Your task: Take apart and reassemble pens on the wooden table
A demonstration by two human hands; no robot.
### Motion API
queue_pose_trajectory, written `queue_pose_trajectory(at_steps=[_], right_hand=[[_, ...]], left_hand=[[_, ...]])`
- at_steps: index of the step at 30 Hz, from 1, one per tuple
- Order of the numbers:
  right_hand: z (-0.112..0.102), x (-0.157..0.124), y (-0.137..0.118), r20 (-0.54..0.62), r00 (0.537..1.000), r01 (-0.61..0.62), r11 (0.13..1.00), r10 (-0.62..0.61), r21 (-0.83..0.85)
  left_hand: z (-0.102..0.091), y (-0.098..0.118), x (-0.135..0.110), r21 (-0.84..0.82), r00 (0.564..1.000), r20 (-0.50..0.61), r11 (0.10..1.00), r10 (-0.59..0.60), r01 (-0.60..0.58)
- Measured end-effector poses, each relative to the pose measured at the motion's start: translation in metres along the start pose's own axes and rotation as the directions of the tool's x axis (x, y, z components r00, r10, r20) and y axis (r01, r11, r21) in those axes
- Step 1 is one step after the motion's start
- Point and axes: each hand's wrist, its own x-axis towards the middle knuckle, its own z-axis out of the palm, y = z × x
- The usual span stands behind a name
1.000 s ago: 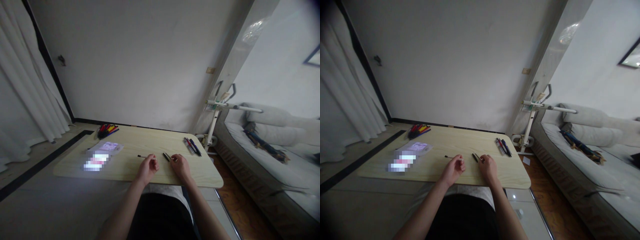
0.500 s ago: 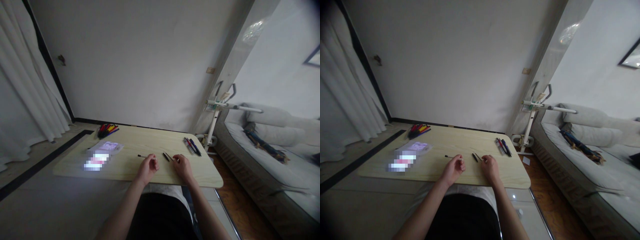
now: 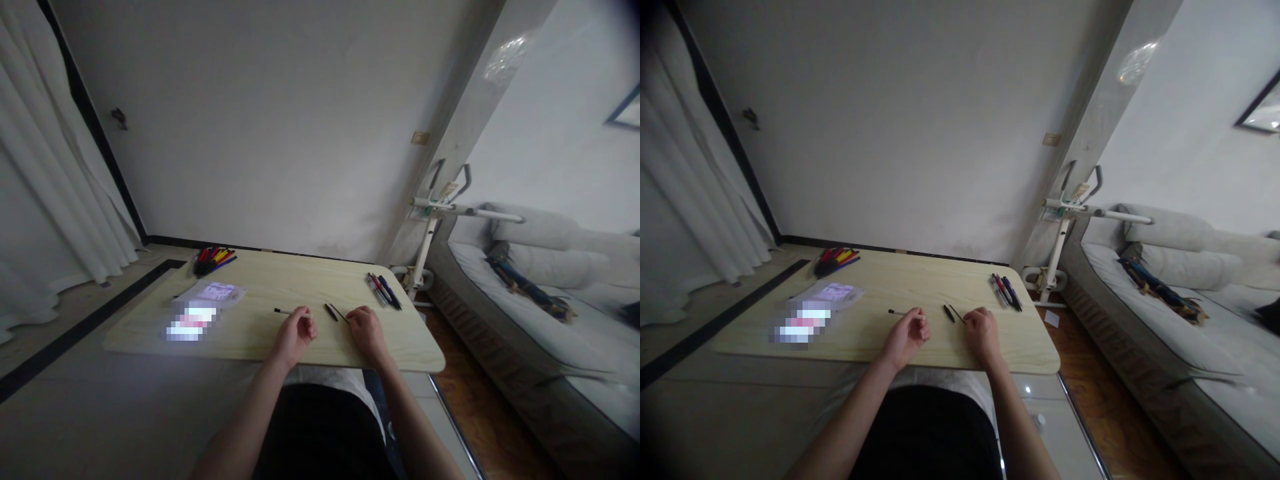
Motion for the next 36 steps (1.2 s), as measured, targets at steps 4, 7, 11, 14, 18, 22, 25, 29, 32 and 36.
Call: queue_pose_trajectory(at_steps=[4, 7, 11, 14, 18, 22, 25, 29, 32, 36], right_hand=[[0.000, 0.000, -0.001, -0.002, 1.000, 0.022, 1.000, -0.022, -0.006], [0.000, 0.000, -0.002, 0.003, 1.000, 0.023, 1.000, -0.023, -0.015], [0.000, 0.000, -0.002, 0.030, 0.999, 0.018, 0.999, -0.017, -0.035], [-0.001, 0.000, -0.004, 0.037, 0.999, 0.016, 0.999, -0.014, -0.048], [-0.003, 0.000, -0.008, 0.049, 0.999, 0.027, 0.998, -0.024, -0.058], [-0.004, 0.000, -0.011, 0.061, 0.998, 0.032, 0.997, -0.028, -0.071], [-0.004, 0.002, -0.012, 0.075, 0.997, 0.025, 0.996, -0.019, -0.083], [-0.001, 0.007, -0.015, 0.083, 0.996, 0.027, 0.995, -0.019, -0.091], [0.001, 0.010, -0.018, 0.102, 0.994, 0.040, 0.995, -0.030, -0.093], [0.004, 0.011, -0.022, 0.112, 0.993, 0.051, 0.994, -0.040, -0.095]], left_hand=[[0.000, 0.000, 0.001, -0.001, 1.000, -0.012, 1.000, -0.004, 0.004], [0.000, 0.000, 0.001, -0.005, 1.000, -0.013, 1.000, -0.006, 0.006], [0.000, 0.000, 0.000, -0.005, 1.000, -0.005, 1.000, -0.004, 0.004], [0.001, 0.000, 0.000, -0.003, 1.000, -0.008, 1.000, -0.005, 0.004], [0.002, 0.000, -0.001, 0.005, 1.000, -0.012, 1.000, -0.003, 0.003], [0.002, 0.001, -0.001, 0.011, 1.000, 0.004, 1.000, -0.004, 0.003], [0.003, 0.001, -0.001, 0.016, 1.000, -0.004, 1.000, -0.003, 0.003], [0.003, 0.001, -0.002, 0.009, 1.000, -0.006, 1.000, 0.006, -0.006], [0.003, 0.001, -0.002, -0.002, 1.000, -0.010, 1.000, -0.001, 0.001], [0.004, 0.002, -0.003, -0.009, 1.000, -0.003, 1.000, -0.011, 0.011]])
